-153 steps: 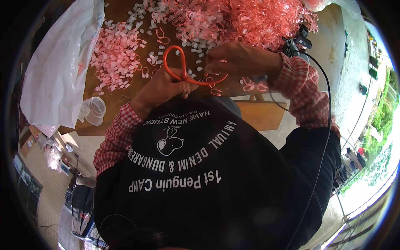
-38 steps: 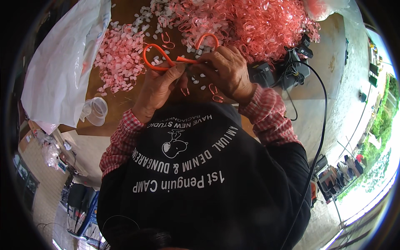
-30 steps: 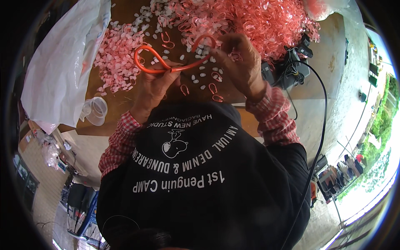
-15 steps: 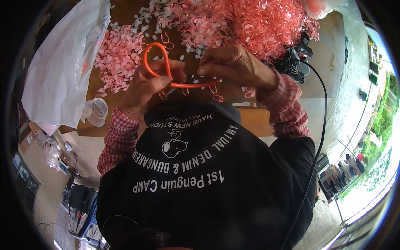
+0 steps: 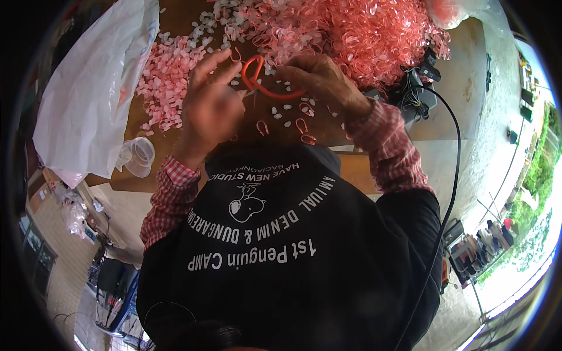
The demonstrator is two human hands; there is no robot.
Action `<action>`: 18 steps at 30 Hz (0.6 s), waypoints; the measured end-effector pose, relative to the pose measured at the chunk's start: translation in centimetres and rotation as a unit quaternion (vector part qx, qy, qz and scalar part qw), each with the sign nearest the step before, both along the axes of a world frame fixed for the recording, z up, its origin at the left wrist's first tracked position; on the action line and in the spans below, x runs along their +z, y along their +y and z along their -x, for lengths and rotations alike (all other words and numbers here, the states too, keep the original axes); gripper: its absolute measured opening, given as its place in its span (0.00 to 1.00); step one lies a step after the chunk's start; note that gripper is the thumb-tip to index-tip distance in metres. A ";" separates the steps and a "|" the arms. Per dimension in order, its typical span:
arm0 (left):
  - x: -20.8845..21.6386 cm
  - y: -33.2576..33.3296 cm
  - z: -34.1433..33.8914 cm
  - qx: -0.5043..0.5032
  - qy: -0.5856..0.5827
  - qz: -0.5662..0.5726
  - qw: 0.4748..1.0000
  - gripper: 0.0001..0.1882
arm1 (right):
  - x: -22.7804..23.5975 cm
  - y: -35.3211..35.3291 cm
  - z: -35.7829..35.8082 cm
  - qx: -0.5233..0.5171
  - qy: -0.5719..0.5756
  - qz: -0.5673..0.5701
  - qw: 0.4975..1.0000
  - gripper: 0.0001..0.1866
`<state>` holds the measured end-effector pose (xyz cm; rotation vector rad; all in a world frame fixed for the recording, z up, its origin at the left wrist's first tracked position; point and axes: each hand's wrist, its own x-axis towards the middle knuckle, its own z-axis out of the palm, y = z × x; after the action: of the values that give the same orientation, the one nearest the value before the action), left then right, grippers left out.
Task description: Manually assembling small pink and white plastic components, possibly parts for hangers or toys, using hands and a small pair of pliers.
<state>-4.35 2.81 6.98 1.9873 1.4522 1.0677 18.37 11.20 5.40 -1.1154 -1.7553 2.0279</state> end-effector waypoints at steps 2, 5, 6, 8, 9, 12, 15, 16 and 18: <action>-0.4 -0.3 0.8 0.030 -0.014 -0.002 0.999 0.23 | 0.2 -0.3 0.3 0.029 0.045 -0.024 0.998 0.15; -1.4 -1.9 1.4 0.095 -0.041 -0.029 0.994 0.15 | 0.6 -1.6 1.0 -0.124 0.034 0.190 0.973 0.16; -1.8 -2.8 1.4 0.090 -0.086 0.033 0.992 0.14 | -1.2 -1.9 0.9 -0.141 0.170 0.354 0.909 0.15; -3.5 -4.3 1.0 0.063 -0.198 0.179 0.962 0.13 | -2.5 -2.6 1.1 -0.146 0.294 0.502 0.800 0.15; -3.3 -4.0 0.2 0.065 -0.198 0.179 0.962 0.13 | -2.3 -3.1 1.7 -0.149 0.329 0.539 0.761 0.15; -4.0 -3.3 -1.8 0.063 -0.515 0.309 0.797 0.19 | -1.8 -4.9 3.5 -0.179 0.361 0.600 0.691 0.15; -4.3 -3.1 -2.4 0.060 -0.638 0.294 0.709 0.17 | -1.4 -5.3 3.8 -0.212 0.352 0.629 0.661 0.15; -4.6 -3.2 -2.4 0.062 -0.639 0.292 0.709 0.17 | -1.7 -5.1 3.8 -0.197 0.356 0.646 0.646 0.16; -4.8 -3.3 -2.6 0.080 -0.620 0.276 0.730 0.16 | -2.2 -5.5 3.6 -0.183 0.360 0.662 0.631 0.17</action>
<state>-1.78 -0.47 2.13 0.4096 0.9235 1.3646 14.75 5.74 3.19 -0.5112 0.5495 2.7085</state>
